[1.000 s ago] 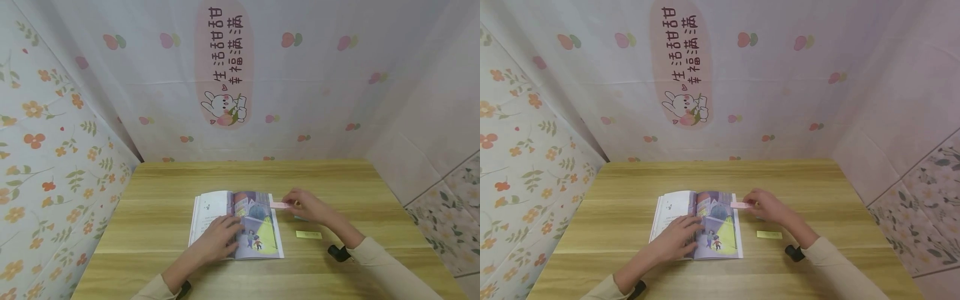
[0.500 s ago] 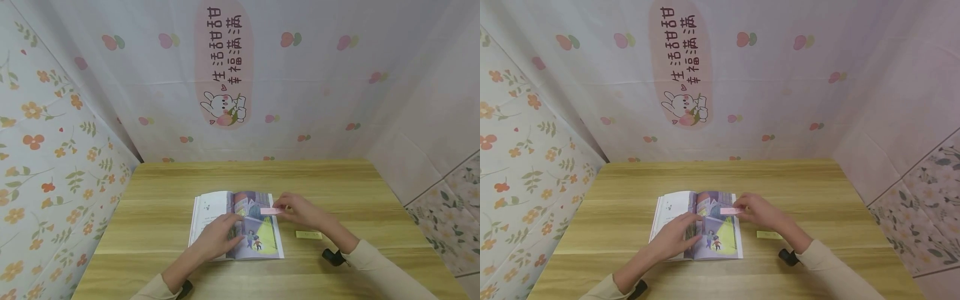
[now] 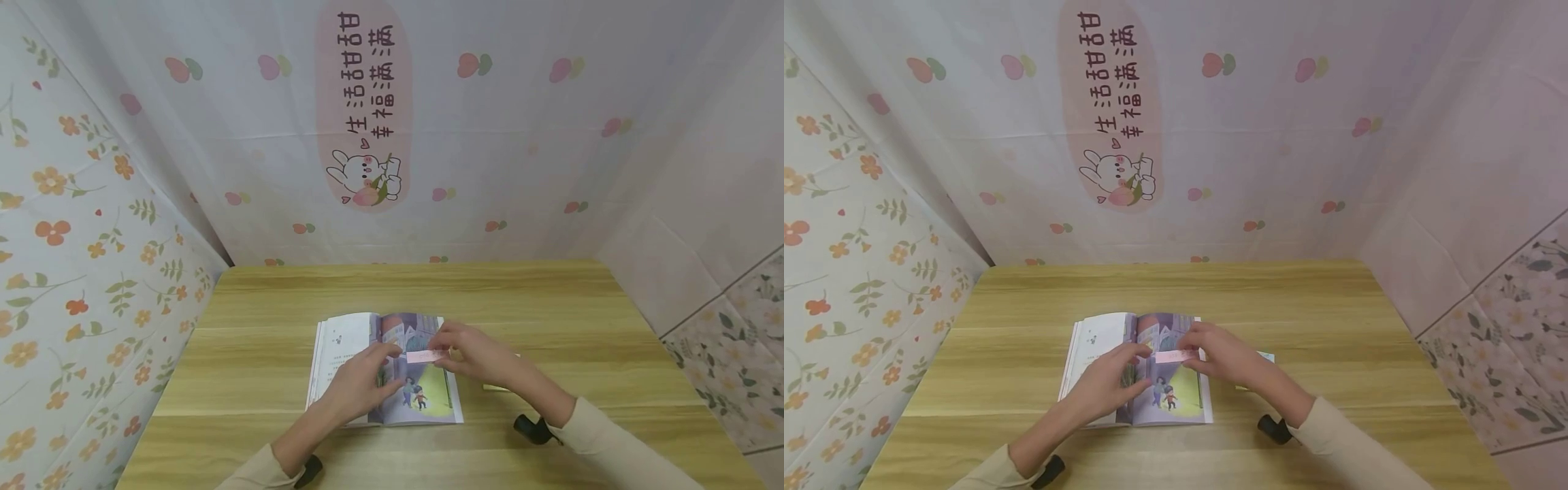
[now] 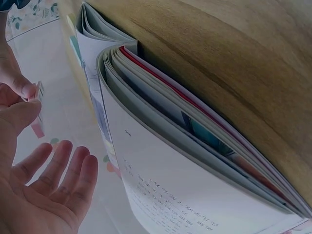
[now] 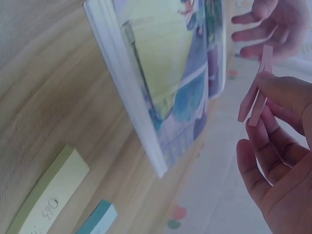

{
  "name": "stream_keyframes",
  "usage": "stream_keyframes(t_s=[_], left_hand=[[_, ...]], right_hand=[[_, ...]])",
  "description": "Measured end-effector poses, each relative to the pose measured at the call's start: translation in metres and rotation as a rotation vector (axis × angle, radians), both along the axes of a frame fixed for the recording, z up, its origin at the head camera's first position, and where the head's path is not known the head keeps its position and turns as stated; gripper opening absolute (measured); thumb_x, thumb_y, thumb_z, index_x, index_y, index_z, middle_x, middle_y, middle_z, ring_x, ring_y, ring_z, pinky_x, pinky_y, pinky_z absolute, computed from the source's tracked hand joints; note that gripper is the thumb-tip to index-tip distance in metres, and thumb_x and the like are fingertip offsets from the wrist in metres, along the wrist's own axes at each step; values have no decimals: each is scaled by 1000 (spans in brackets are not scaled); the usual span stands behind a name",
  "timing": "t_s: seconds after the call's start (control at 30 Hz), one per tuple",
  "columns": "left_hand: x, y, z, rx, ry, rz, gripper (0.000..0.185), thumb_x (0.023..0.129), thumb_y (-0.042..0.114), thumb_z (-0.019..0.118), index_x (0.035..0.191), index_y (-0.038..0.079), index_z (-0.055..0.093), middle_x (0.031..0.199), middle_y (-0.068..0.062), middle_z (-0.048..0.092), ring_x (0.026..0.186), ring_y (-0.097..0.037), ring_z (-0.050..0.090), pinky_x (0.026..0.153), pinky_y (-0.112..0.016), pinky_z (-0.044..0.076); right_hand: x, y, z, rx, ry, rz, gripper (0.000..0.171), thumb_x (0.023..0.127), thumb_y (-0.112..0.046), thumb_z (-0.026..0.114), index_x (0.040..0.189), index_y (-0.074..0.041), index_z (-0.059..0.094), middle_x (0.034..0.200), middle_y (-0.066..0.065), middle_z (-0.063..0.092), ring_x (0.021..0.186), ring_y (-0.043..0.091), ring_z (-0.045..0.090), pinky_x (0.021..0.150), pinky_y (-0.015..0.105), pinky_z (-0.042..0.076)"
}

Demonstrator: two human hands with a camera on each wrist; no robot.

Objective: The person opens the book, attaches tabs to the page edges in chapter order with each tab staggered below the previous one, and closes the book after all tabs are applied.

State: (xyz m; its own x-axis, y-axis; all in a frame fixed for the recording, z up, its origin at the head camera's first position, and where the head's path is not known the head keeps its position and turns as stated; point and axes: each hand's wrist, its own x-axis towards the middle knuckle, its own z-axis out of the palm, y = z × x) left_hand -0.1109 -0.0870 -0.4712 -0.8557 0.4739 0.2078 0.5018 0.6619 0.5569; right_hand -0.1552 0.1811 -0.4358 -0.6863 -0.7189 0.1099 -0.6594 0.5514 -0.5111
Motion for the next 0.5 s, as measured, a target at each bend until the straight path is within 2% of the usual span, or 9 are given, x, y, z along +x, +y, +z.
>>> stream_keyframes(t_s=[0.3, 0.5], left_hand=[[2, -2, 0, 27, -28, -12, 46, 90, 30, 80, 129, 12, 62, 119, 0, 65, 97, -21, 68, 74, -31, 55], [1, -2, 0, 43, -28, -12, 47, 90, 30, 80, 129, 12, 62, 119, 0, 64, 98, -21, 67, 75, -30, 55]], right_hand=[[10, -10, 1, -12, 63, 28, 16, 91, -11, 77, 107, -11, 75, 104, -4, 65, 90, 9, 58, 75, 27, 54], [13, -19, 3, 1, 64, 43, 17, 91, -13, 79, 108, -11, 75, 103, -6, 64, 90, 8, 57, 76, 27, 55]])
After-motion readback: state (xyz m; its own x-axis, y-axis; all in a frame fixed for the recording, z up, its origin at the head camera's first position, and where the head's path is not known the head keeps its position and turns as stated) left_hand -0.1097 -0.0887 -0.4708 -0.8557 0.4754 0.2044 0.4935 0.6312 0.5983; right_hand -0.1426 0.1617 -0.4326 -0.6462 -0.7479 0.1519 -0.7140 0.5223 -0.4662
